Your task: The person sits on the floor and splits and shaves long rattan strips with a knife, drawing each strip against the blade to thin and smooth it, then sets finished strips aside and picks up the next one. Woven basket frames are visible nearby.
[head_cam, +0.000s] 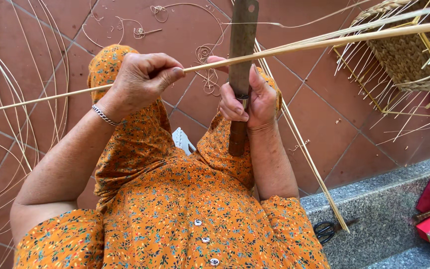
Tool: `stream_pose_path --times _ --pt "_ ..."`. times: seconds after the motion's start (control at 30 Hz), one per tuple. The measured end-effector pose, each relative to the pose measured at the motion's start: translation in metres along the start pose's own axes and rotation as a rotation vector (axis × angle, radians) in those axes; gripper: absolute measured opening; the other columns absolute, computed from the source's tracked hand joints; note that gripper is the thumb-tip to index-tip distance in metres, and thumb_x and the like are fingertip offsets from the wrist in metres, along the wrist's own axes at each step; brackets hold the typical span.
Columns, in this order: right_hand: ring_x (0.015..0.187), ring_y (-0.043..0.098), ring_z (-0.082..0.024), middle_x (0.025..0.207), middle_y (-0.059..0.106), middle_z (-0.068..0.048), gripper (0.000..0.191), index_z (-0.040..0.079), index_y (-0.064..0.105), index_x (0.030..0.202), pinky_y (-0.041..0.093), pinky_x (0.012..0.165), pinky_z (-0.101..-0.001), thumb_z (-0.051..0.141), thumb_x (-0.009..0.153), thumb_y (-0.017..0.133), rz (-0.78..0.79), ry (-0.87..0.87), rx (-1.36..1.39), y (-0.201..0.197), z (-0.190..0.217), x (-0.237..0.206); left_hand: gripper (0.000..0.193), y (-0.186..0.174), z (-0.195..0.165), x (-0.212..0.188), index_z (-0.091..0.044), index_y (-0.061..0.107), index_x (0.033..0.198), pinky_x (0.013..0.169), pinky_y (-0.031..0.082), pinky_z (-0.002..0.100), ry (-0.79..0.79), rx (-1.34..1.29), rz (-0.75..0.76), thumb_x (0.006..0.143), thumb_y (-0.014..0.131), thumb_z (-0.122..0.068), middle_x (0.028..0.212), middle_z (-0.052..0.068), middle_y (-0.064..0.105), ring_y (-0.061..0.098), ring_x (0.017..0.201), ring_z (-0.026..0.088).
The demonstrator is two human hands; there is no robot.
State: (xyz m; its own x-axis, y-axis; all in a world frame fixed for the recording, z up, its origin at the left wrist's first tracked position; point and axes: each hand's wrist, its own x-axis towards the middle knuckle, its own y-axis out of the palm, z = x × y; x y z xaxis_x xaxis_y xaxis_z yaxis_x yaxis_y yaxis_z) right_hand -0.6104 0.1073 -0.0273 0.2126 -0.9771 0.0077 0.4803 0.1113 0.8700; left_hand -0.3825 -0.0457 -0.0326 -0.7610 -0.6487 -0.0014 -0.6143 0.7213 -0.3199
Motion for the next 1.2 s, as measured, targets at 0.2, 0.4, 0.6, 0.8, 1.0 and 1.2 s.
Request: stream_pose_path --times 0.2,0.4,0.6,0.8,1.0,1.2 --pt "0.038 0.033 -0.008 0.06 0.044 -0.003 0.082 -0.007 0.021 0.164 0.029 0.042 -0.0255 0.053 0.111 0.04 0.0 0.008 0.029 -0.012 -0.005 -0.007 0.012 0.005 0.0 0.003 -0.004 0.078 0.104 0.05 0.035 0.022 0.03 0.051 0.022 0.1 0.077 -0.015 0.065 -0.006 0.058 0.044 0.06 0.0" --pt "0.038 0.031 -0.007 0.056 0.041 -0.001 0.08 -0.003 0.024 0.165 0.028 0.041 -0.0248 0.054 0.112 0.041 -0.015 0.027 -0.003 -0.011 -0.005 -0.007 0.013 0.006 -0.001 0.003 -0.002 0.077 0.101 0.05 0.035 0.022 0.01 0.022 0.022 0.1 0.077 -0.016 0.066 -0.007 0.058 0.044 0.061 -0.001" --pt "0.041 0.032 -0.008 0.058 0.043 -0.002 0.082 0.002 0.02 0.166 0.027 0.042 -0.0271 0.057 0.108 0.041 0.051 0.04 -0.072 -0.001 -0.004 -0.005 0.013 0.005 -0.001 0.001 -0.002 0.077 0.1 0.048 0.036 0.021 -0.02 0.027 0.041 0.1 0.077 -0.015 0.066 -0.007 0.059 0.045 0.059 -0.001" --pt "0.037 0.031 -0.007 0.053 0.043 -0.001 0.086 -0.005 0.023 0.166 0.026 0.04 -0.0256 0.059 0.111 0.039 0.077 0.077 -0.042 -0.008 -0.005 -0.01 0.013 0.004 -0.005 0.0 -0.002 0.077 0.101 0.048 0.037 0.02 -0.018 -0.024 0.074 0.099 0.077 -0.015 0.068 -0.008 0.062 0.047 0.06 -0.001" --pt "0.037 0.031 -0.006 0.055 0.043 -0.001 0.076 0.0 0.024 0.161 0.027 0.038 -0.0238 0.055 0.112 0.042 -0.036 0.062 -0.035 -0.011 -0.015 -0.01 0.013 0.015 -0.009 0.003 -0.001 0.077 0.1 0.05 0.039 0.019 0.001 -0.041 0.064 0.1 0.077 -0.014 0.069 -0.006 0.062 0.048 0.062 -0.001" --pt "0.042 0.033 -0.008 0.062 0.049 -0.007 0.082 0.003 0.029 0.166 0.028 0.04 -0.0241 0.061 0.109 0.04 -0.009 0.098 -0.182 -0.006 -0.003 -0.009 0.025 0.018 -0.011 0.011 0.001 0.061 0.119 0.059 0.047 0.017 -0.019 -0.265 0.084 0.102 0.077 -0.009 0.082 -0.006 0.066 0.059 0.072 -0.001"
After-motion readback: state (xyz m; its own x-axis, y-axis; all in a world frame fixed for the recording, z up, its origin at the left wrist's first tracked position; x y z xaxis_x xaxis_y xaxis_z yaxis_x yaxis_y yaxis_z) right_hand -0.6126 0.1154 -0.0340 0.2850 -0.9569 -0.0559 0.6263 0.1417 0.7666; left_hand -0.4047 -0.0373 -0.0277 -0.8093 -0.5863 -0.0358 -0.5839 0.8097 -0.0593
